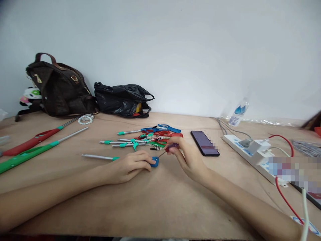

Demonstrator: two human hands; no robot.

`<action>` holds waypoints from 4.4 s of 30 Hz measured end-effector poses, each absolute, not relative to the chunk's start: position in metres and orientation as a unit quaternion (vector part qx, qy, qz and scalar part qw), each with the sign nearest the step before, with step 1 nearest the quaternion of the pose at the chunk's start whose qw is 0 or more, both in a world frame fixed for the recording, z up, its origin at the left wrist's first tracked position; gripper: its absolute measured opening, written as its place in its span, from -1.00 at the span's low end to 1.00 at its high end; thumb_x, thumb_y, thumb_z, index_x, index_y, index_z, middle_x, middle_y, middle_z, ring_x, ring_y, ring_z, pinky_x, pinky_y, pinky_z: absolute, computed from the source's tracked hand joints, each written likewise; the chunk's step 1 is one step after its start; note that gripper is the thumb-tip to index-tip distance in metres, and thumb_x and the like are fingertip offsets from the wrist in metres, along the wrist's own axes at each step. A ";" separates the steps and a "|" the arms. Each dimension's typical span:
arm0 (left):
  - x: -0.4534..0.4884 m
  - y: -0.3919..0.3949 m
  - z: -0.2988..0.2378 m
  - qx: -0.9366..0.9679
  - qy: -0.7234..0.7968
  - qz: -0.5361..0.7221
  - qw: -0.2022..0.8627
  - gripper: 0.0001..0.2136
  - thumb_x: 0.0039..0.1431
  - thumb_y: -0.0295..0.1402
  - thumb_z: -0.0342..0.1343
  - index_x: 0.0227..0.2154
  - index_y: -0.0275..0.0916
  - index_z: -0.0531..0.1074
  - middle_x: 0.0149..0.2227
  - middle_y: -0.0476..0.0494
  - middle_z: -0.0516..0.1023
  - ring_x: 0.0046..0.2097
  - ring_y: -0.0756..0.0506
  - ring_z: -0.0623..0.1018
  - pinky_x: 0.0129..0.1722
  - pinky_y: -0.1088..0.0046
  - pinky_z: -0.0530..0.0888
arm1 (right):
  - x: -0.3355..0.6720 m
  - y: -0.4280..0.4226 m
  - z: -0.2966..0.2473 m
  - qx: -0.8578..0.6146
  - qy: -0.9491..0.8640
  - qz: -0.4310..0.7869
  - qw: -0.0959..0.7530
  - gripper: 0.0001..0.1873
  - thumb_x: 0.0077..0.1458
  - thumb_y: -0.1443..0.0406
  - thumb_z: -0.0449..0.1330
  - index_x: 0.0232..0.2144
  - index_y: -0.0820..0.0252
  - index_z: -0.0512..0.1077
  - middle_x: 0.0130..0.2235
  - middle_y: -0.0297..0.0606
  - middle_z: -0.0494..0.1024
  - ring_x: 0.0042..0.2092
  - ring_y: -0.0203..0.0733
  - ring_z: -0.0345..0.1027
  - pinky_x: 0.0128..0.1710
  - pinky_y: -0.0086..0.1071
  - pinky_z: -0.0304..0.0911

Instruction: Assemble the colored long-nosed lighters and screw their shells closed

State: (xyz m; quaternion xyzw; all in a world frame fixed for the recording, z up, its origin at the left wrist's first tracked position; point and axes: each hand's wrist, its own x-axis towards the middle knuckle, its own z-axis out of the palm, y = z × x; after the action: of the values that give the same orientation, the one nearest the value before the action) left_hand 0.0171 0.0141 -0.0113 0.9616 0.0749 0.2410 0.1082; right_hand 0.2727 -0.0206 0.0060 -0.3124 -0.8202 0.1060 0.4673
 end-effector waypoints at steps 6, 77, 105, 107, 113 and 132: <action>0.017 0.013 -0.012 0.963 0.076 0.232 0.115 -0.67 0.24 -0.67 -0.22 -0.21 -0.25 0.42 -0.07 -0.22 0.52 0.01 -0.13 0.44 0.02 0.32 0.41 | 0.252 -0.002 0.031 -0.355 -0.859 0.009 0.368 -0.88 0.31 0.21 0.03 -0.24 0.14 0.26 -0.41 -0.33 0.48 -0.46 -0.29 0.32 -0.46 -0.45 0.13; 0.009 0.019 -0.017 0.958 0.155 0.198 0.141 -0.68 0.33 -0.52 -0.09 0.03 -0.14 0.43 0.14 -0.17 0.42 0.14 -0.12 0.43 0.13 0.30 0.40 | 0.241 0.004 0.035 -0.292 -0.854 0.013 0.430 -0.80 0.27 0.22 0.09 -0.14 0.17 0.41 -0.26 -0.18 0.56 -0.31 -0.20 0.43 -0.32 -0.35 0.34; 0.009 0.020 -0.018 0.958 0.164 0.185 0.145 -0.69 0.34 -0.51 -0.11 0.03 -0.15 0.43 0.15 -0.18 0.39 0.14 -0.13 0.42 0.15 0.31 0.38 | 0.242 0.004 0.040 -0.261 -0.880 0.079 0.388 -0.71 0.32 0.33 -0.05 0.03 0.15 0.34 -0.15 -0.15 0.52 -0.16 -0.18 0.43 -0.16 -0.27 0.36; 0.009 0.020 -0.018 0.958 0.164 0.187 0.144 -0.69 0.34 -0.51 -0.10 0.02 -0.16 0.43 0.15 -0.17 0.40 0.15 -0.12 0.42 0.15 0.32 0.37 | 0.242 0.004 0.042 -0.247 -0.886 0.108 0.378 -0.65 0.33 0.38 -0.09 0.09 0.13 0.29 -0.15 -0.18 0.51 -0.16 -0.21 0.43 -0.14 -0.28 0.35; 0.008 0.019 -0.017 0.958 0.163 0.186 0.146 -0.69 0.34 -0.51 -0.10 0.03 -0.15 0.42 0.16 -0.17 0.39 0.15 -0.11 0.41 0.15 0.32 0.37 | 0.240 0.004 0.035 -0.287 -0.857 0.046 0.425 -0.84 0.22 0.27 0.16 -0.15 0.19 0.36 -0.24 -0.21 0.54 -0.32 -0.23 0.41 -0.30 -0.37 0.35; 0.008 0.020 -0.018 0.957 0.164 0.188 0.151 -0.68 0.34 -0.51 -0.10 0.03 -0.14 0.43 0.14 -0.16 0.41 0.14 -0.12 0.42 0.15 0.31 0.37 | 0.246 0.006 0.047 -0.271 -0.891 0.114 0.347 -0.64 0.32 0.38 -0.07 0.11 0.13 0.26 -0.12 -0.16 0.47 -0.13 -0.18 0.40 -0.14 -0.26 0.35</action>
State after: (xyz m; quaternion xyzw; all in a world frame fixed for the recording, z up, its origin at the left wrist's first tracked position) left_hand 0.0085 0.0195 -0.0177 0.9567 0.1639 0.1877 0.1507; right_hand 0.2459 0.0057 0.0468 -0.2708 -0.8906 0.1139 0.3472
